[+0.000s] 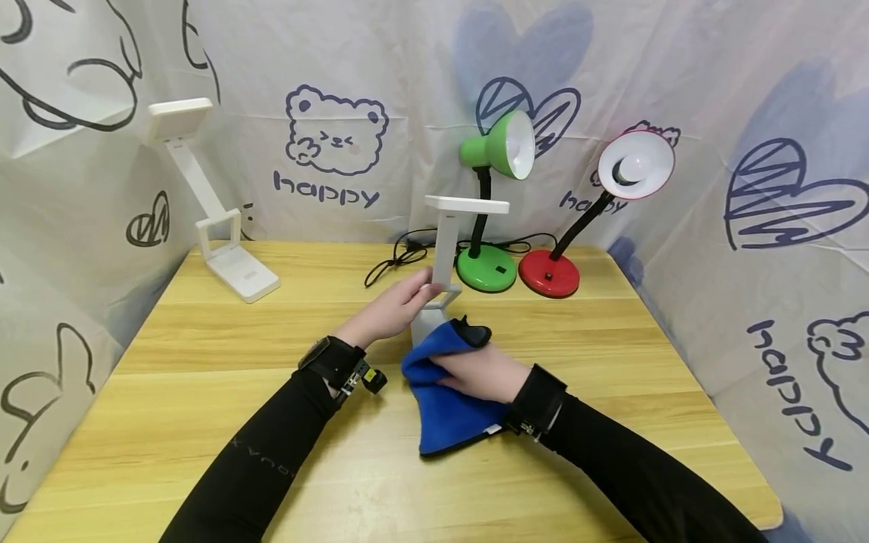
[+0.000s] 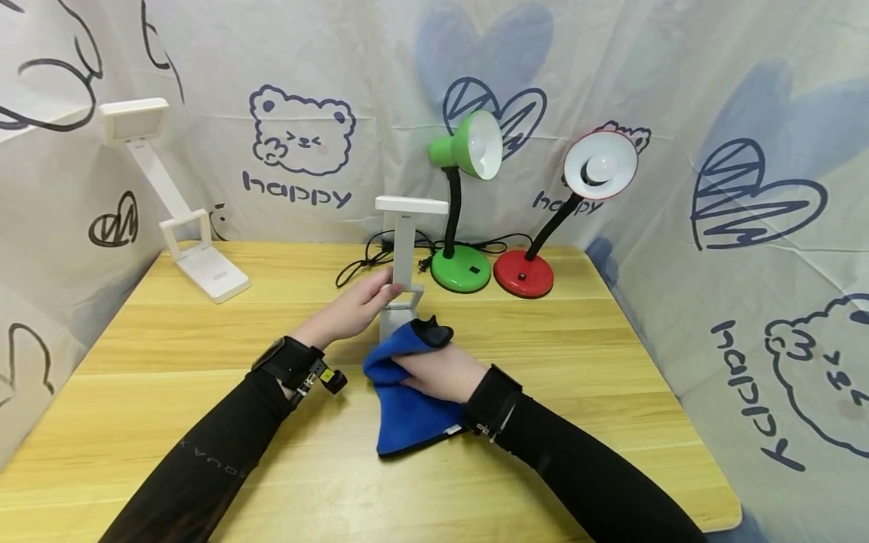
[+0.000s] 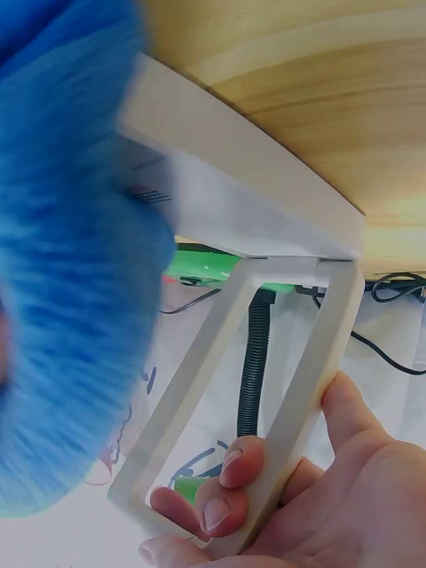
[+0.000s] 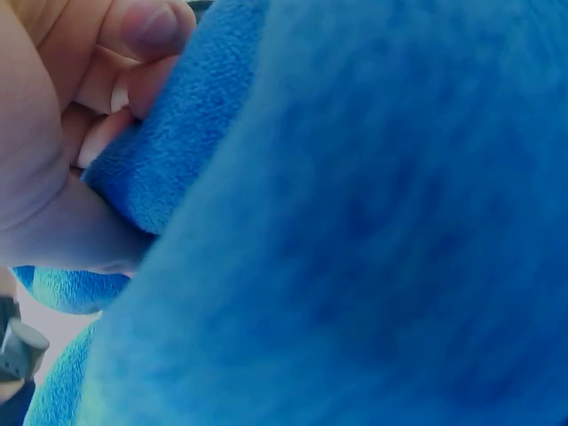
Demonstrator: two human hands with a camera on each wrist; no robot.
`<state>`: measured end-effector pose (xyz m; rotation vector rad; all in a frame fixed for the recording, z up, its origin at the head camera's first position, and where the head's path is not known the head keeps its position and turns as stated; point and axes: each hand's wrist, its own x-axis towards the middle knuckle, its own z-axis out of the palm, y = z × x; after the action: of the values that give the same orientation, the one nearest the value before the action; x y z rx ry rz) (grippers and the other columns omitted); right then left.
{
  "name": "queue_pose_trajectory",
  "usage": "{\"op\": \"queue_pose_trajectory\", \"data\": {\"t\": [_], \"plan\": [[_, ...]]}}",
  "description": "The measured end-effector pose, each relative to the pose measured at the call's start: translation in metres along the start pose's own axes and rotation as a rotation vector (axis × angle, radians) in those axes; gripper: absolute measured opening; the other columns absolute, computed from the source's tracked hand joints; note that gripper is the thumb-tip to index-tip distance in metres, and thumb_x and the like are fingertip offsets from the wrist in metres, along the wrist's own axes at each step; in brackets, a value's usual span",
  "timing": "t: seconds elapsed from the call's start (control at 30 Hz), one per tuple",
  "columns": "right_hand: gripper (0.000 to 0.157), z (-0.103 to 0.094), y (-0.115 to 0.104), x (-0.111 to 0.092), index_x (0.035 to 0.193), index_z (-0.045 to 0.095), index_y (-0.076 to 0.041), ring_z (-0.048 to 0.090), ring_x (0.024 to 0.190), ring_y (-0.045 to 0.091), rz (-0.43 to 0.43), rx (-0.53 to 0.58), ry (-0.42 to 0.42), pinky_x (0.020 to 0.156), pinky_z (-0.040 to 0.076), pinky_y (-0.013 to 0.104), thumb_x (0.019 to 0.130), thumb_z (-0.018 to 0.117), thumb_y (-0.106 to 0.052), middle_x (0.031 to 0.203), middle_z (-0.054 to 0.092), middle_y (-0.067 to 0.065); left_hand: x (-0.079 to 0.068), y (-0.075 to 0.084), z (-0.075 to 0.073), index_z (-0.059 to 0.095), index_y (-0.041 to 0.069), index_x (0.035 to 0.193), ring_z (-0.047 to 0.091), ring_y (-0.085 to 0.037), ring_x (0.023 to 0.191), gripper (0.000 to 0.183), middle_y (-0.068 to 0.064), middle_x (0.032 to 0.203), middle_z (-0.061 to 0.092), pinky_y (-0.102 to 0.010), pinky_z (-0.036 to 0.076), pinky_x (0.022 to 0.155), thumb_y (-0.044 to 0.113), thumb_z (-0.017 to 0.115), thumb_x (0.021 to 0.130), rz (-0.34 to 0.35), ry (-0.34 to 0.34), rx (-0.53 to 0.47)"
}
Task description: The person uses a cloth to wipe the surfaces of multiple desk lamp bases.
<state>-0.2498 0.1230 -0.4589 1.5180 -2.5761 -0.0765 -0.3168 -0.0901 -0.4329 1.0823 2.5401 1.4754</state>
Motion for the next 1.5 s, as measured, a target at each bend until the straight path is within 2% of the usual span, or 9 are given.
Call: {"op": "queue_pose_trajectory", "data": {"t": [0.17,0.37,0.57,0.83,1.0,1.1,1.23,1.4,1.5], "plan": [[0.023,-0.001,0.012,-0.015,0.11,0.056,-0.025,0.054,0.098,0.008,0.065,0.082,-0.042,0.09,0.048,0.03,0.093,0.064,-0.039,0.099,0.058,-0.008,-0.001,0.0,-0.001,0.049,0.024,0.107,0.053,-0.016,0.094,0.022,0.004,0.113,0.059,-0.037,0.043,0.076,0.04,0.034,0.105,-0.003,0.005,0.016],[0.021,0.0,0.013,-0.017,0.104,0.056,-0.024,0.056,0.089,0.006,0.083,0.068,-0.064,0.082,0.051,0.027,0.094,0.063,-0.041,0.091,0.057,-0.01,-0.002,0.001,0.0,0.048,0.023,0.11,0.057,-0.022,0.101,0.022,0.0,0.117,0.06,-0.037,0.045,0.08,0.039,0.034,0.105,-0.001,-0.003,0.012],[0.023,-0.001,0.0,0.003,0.103,0.057,-0.021,0.054,0.088,0.009,0.01,-0.041,-0.039,0.083,0.047,0.029,0.094,0.062,-0.041,0.086,0.056,-0.008,-0.003,0.0,0.0,0.049,0.021,0.112,0.057,-0.017,0.117,0.023,-0.002,0.127,0.059,-0.037,0.047,0.085,0.037,0.033,0.106,0.009,-0.012,-0.005],[0.027,0.004,-0.022,0.035,0.103,0.056,-0.018,0.055,0.086,0.013,-0.019,-0.125,0.107,0.079,0.044,0.034,0.09,0.065,-0.039,0.08,0.054,-0.006,-0.003,-0.001,-0.001,0.049,0.027,0.121,0.059,-0.022,0.105,0.024,0.0,0.122,0.058,-0.037,0.043,0.08,0.039,0.035,0.105,0.011,-0.014,-0.01],[0.035,0.008,-0.035,0.043,0.108,0.056,-0.016,0.058,0.084,0.016,0.138,-0.157,0.145,0.067,0.049,0.038,0.083,0.066,-0.039,0.092,0.058,-0.002,-0.004,0.005,-0.002,0.05,0.022,0.12,0.051,-0.022,0.078,0.024,-0.006,0.092,0.052,-0.037,0.037,0.071,0.034,0.035,0.106,-0.004,-0.006,-0.003],[0.035,0.009,-0.042,0.045,0.104,0.059,-0.015,0.061,0.075,0.019,0.263,-0.162,0.139,0.06,0.05,0.041,0.081,0.065,-0.04,0.089,0.061,0.0,-0.007,0.021,-0.005,0.05,0.017,0.119,0.041,-0.021,0.068,0.022,-0.008,0.081,0.042,-0.036,0.033,0.067,0.028,0.035,0.106,-0.008,-0.012,-0.002],[0.031,0.009,-0.044,0.054,0.103,0.063,-0.014,0.06,0.067,0.02,0.319,-0.15,0.155,0.054,0.049,0.04,0.079,0.066,-0.034,0.078,0.06,0.0,-0.01,0.036,-0.009,0.05,0.009,0.119,0.037,-0.02,0.065,0.023,-0.007,0.078,0.037,-0.034,0.031,0.066,0.023,0.035,0.107,-0.005,-0.027,-0.01],[0.013,0.013,-0.034,0.07,0.082,0.061,-0.017,0.052,0.048,0.015,0.374,-0.171,0.225,0.041,0.041,0.036,0.081,0.067,-0.029,0.057,0.048,-0.005,-0.009,0.029,-0.008,0.05,0.006,0.115,0.043,-0.02,0.072,0.022,-0.006,0.078,0.036,-0.035,0.033,0.068,0.021,0.036,0.107,-0.015,-0.025,-0.015],[0.025,0.016,-0.028,0.077,0.064,0.053,-0.018,0.048,0.043,0.015,0.408,-0.166,0.29,0.038,0.037,0.033,0.084,0.067,-0.024,0.051,0.046,-0.004,-0.005,0.017,-0.004,0.051,0.011,0.112,0.046,-0.02,0.077,0.019,-0.004,0.08,0.039,-0.037,0.035,0.07,0.023,0.038,0.106,-0.017,-0.01,-0.004]]}}
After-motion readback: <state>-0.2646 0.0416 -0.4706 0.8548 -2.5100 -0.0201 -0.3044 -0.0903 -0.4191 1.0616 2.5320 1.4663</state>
